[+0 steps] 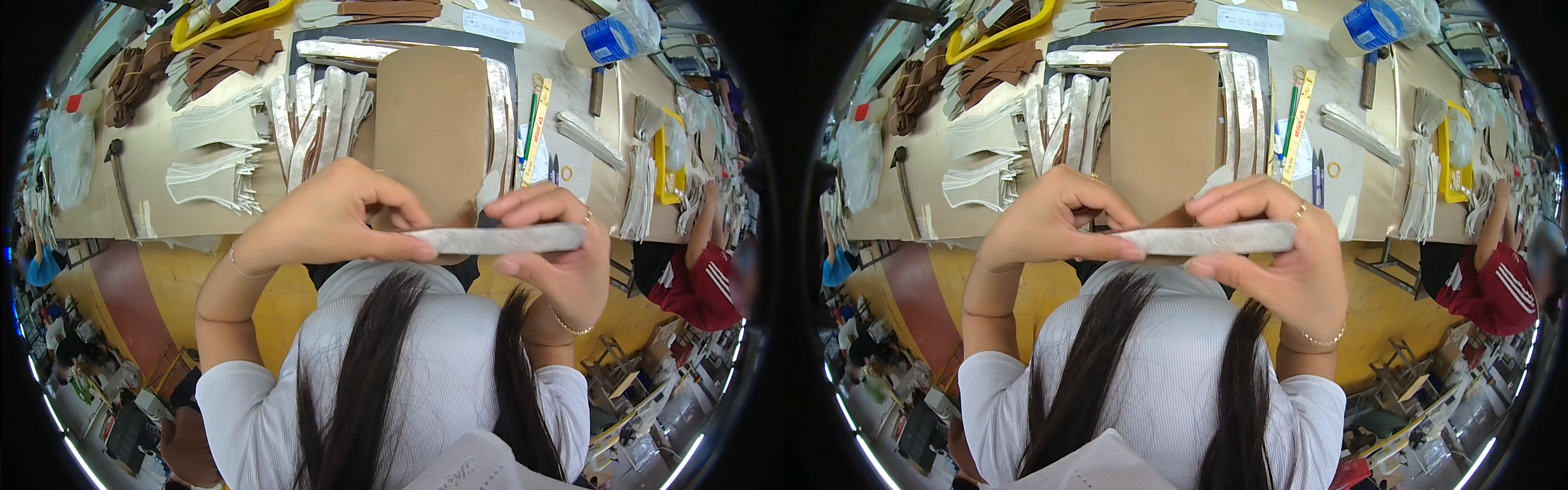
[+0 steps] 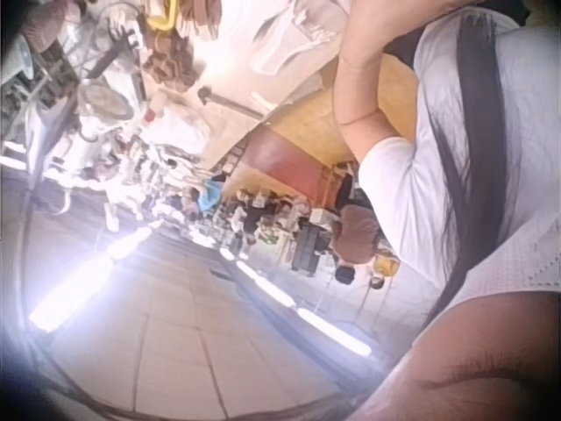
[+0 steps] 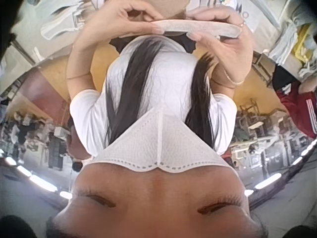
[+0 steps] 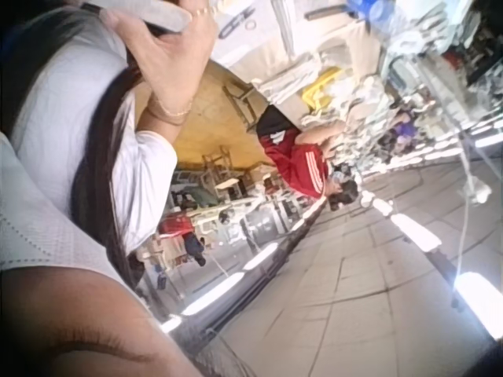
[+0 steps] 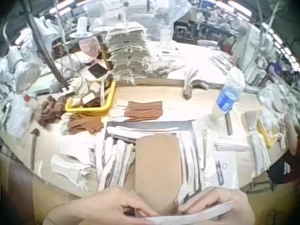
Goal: The person repeatedly picks up narrow white fabric strips from a pile, folds them in half lengthwise, and places them on a cardboard template. The person then gathers the folded strips and moves them to a nearby sewing machine.
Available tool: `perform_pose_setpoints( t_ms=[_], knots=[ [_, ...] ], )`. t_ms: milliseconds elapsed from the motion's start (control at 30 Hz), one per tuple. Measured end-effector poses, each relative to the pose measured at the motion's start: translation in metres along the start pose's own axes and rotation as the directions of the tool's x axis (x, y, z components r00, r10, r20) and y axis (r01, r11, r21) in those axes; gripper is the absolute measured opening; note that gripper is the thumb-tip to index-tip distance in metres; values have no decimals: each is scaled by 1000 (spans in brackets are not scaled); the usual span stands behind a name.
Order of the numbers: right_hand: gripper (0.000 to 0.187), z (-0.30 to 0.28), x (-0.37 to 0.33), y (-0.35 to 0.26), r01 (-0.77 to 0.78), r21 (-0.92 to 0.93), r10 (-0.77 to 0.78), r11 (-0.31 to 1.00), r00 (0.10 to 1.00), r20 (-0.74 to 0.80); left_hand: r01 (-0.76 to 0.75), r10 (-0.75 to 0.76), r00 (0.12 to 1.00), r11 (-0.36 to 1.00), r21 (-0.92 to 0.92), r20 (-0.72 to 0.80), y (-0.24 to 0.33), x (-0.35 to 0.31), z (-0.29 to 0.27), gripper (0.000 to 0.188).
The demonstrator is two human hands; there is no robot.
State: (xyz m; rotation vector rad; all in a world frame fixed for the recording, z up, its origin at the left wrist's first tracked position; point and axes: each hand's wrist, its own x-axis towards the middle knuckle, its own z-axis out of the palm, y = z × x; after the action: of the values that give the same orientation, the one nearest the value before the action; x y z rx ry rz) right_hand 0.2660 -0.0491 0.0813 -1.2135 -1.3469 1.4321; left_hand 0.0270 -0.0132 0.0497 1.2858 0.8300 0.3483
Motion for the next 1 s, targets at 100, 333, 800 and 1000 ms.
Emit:
perform_pose_setpoints(
  t_ms=[100,333,800,1000],
  knots=[
    [25,-7,9,15,-79,-105,86,991,994,72,102,-101,994,994,-28,40,-1,0,-11,20],
    [15,-6,16,27,-132,-180,141,975,989,35,113,-113,994,994,3,-2,-13,1,-14,16],
    [12,-8,23,34,-105,-260,121,960,991,49,222,-213,974,965,-143,74,-19,8,-18,18],
    [13,-6,22,33,-114,-262,126,958,992,27,263,-252,964,952,-154,86,-19,9,-18,17]
  ],
)
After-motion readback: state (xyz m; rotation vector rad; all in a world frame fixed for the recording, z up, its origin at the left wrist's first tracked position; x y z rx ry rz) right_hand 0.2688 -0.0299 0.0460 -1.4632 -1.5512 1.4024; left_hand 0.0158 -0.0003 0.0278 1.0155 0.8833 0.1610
